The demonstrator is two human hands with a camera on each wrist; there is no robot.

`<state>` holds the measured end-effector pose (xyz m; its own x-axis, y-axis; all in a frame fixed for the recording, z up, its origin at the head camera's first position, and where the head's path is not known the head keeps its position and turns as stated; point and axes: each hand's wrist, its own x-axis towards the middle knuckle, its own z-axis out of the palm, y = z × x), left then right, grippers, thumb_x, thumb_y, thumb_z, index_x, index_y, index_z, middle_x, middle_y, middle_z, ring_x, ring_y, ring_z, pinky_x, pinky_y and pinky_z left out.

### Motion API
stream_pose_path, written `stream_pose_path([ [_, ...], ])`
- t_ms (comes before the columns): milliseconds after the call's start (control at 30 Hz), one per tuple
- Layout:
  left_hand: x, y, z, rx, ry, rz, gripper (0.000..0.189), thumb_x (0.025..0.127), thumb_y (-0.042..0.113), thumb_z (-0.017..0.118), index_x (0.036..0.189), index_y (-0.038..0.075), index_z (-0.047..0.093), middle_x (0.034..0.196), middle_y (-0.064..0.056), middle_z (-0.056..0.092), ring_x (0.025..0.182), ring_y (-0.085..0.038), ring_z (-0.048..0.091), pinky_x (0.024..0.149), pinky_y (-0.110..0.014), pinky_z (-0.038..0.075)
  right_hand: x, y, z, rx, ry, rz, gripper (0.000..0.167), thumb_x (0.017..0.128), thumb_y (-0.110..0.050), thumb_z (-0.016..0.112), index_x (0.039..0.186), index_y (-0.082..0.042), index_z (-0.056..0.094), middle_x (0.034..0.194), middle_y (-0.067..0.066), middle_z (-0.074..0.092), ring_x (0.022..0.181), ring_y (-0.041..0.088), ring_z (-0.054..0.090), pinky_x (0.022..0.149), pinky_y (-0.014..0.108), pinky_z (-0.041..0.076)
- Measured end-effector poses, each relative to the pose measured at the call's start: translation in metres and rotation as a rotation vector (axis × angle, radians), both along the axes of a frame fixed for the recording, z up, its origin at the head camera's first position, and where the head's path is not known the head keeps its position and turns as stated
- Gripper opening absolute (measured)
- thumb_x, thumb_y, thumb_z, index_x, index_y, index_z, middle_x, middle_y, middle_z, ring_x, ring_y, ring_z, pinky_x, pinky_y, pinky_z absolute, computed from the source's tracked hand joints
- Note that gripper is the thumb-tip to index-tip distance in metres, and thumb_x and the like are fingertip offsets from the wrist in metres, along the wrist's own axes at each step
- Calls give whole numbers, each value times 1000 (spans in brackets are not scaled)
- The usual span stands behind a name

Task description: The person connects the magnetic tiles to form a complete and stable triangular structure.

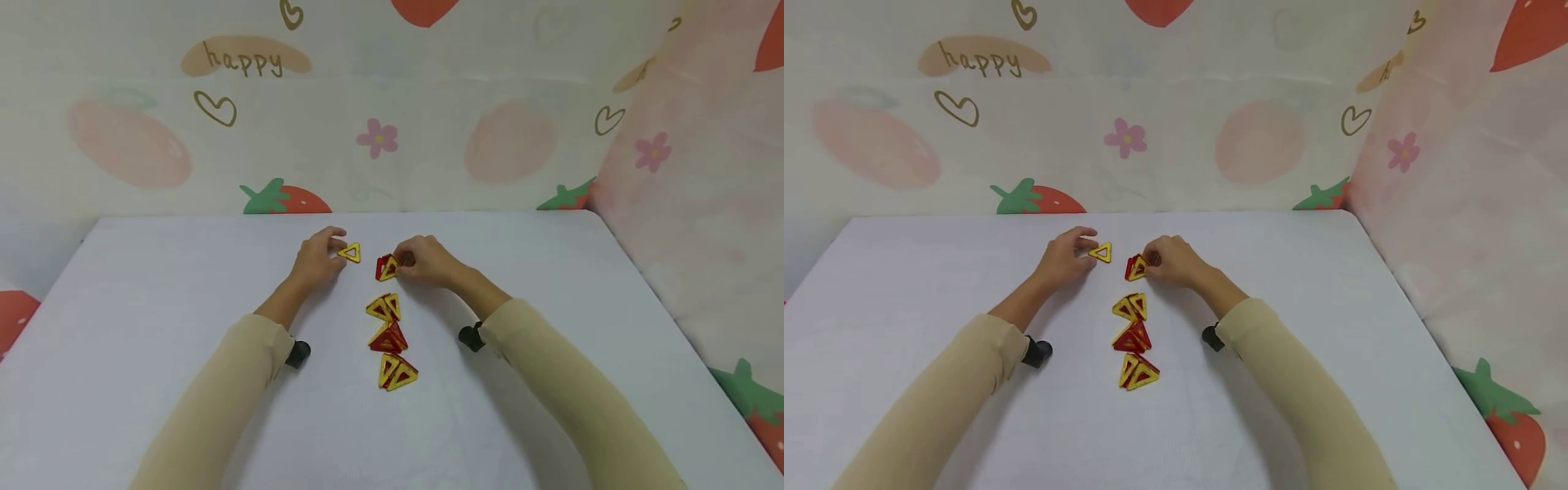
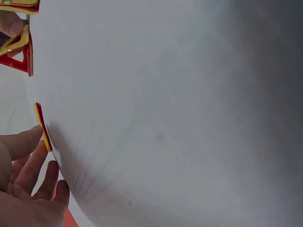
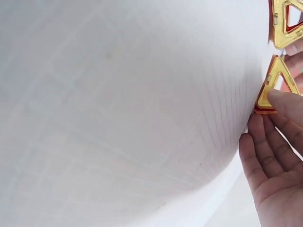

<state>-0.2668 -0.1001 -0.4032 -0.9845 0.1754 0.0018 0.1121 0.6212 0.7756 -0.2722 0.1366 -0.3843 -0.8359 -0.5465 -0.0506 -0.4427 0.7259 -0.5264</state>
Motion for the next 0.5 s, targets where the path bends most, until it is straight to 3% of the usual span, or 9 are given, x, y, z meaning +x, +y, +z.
stream_pose_path([
  [200, 1, 4, -1, -14, 1, 9, 47, 93, -3, 62, 138, 3, 50, 120, -15, 69, 131, -32, 47, 115, -49, 30, 0, 0, 1, 7, -22, -11, 22, 92, -11, 70, 111, 0, 70, 101, 9, 70, 91, 20, 61, 85, 32, 51],
  [500, 3, 6, 4, -17, -9, -31, 48, 91, -5, 60, 138, 2, 49, 115, -15, 71, 129, -33, 48, 114, -51, 31, 0, -1, 2, 3, -24, -12, 23, 92, -11, 70, 112, 0, 70, 101, 10, 70, 91, 21, 61, 85, 33, 52],
])
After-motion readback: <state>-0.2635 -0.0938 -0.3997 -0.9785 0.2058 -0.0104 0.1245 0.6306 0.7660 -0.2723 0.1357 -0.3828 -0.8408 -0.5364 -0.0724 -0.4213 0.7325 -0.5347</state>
